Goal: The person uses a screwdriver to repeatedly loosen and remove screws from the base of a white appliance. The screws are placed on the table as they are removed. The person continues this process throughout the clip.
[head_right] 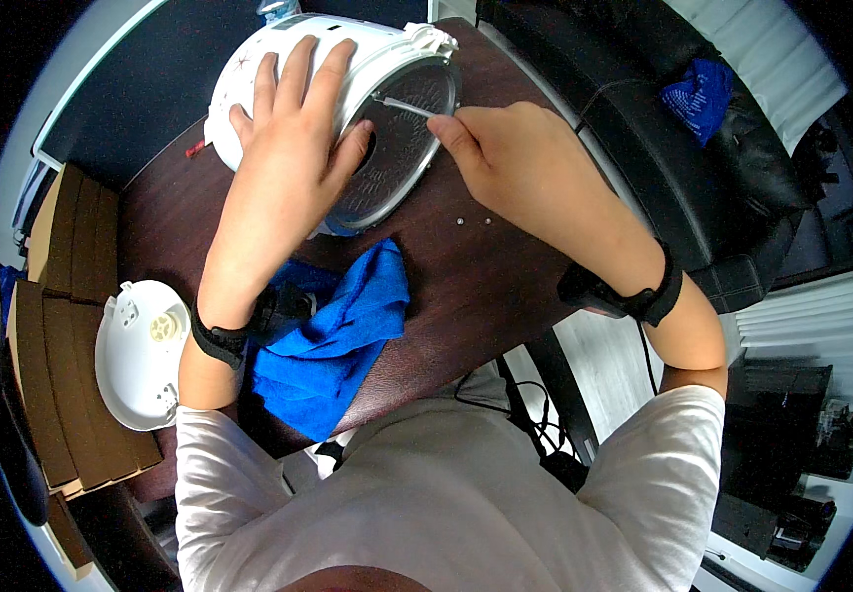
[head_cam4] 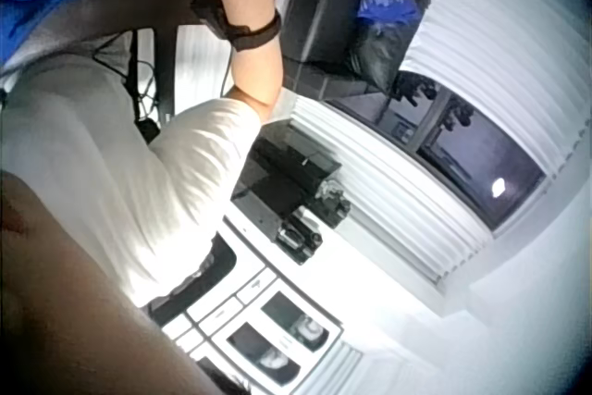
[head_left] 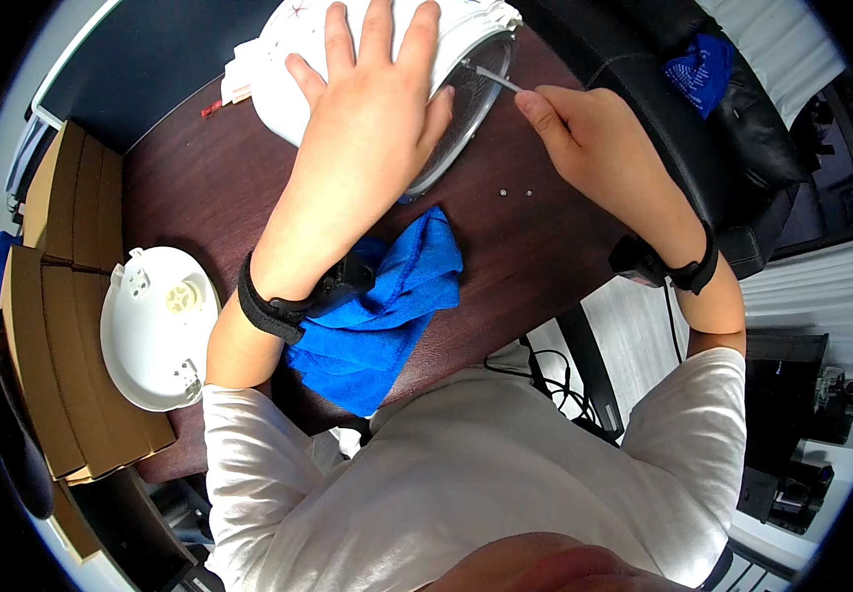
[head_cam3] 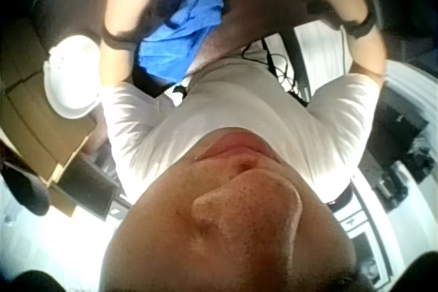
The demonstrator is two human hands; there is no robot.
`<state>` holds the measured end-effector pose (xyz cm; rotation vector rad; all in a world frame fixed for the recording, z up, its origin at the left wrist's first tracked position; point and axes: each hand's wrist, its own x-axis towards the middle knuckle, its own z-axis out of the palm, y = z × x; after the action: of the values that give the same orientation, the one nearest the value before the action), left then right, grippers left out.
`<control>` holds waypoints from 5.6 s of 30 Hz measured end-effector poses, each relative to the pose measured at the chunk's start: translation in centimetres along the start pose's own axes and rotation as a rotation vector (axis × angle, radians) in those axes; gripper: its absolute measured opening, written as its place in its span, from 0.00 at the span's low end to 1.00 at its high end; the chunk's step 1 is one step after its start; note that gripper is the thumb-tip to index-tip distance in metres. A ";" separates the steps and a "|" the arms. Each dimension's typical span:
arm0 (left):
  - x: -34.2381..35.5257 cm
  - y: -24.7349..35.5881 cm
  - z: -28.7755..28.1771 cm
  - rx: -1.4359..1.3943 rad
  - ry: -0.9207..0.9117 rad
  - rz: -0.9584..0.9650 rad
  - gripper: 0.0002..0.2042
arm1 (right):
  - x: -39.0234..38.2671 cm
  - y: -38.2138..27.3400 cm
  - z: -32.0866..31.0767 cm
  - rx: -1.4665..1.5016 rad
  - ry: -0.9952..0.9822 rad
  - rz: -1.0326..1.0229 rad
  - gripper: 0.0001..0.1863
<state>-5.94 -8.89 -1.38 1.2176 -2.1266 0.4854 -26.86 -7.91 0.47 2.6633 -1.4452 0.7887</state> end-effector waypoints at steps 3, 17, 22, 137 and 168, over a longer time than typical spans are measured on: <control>-0.1 -0.2 -0.2 -0.023 -0.027 0.003 0.28 | 0.0 0.1 0.4 0.002 0.041 -0.035 0.20; 0.8 -1.5 -2.1 -0.225 -0.121 0.035 0.30 | 0.0 -0.2 1.1 0.097 -0.063 0.039 0.20; 0.4 -1.8 -1.1 -0.196 -0.072 0.008 0.32 | -0.3 0.3 0.9 0.113 -0.020 0.006 0.19; -1.7 -4.7 -0.2 -0.351 0.100 0.079 0.32 | -1.1 -2.4 2.7 0.208 -0.006 -0.035 0.13; -1.4 -3.8 -1.9 -0.271 0.018 0.075 0.37 | -0.8 -4.5 2.1 0.032 0.025 -0.077 0.12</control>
<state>-1.53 -8.83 -0.94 0.9808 -2.1468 0.2291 -22.81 -5.24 -0.71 2.7033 -1.3265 0.8430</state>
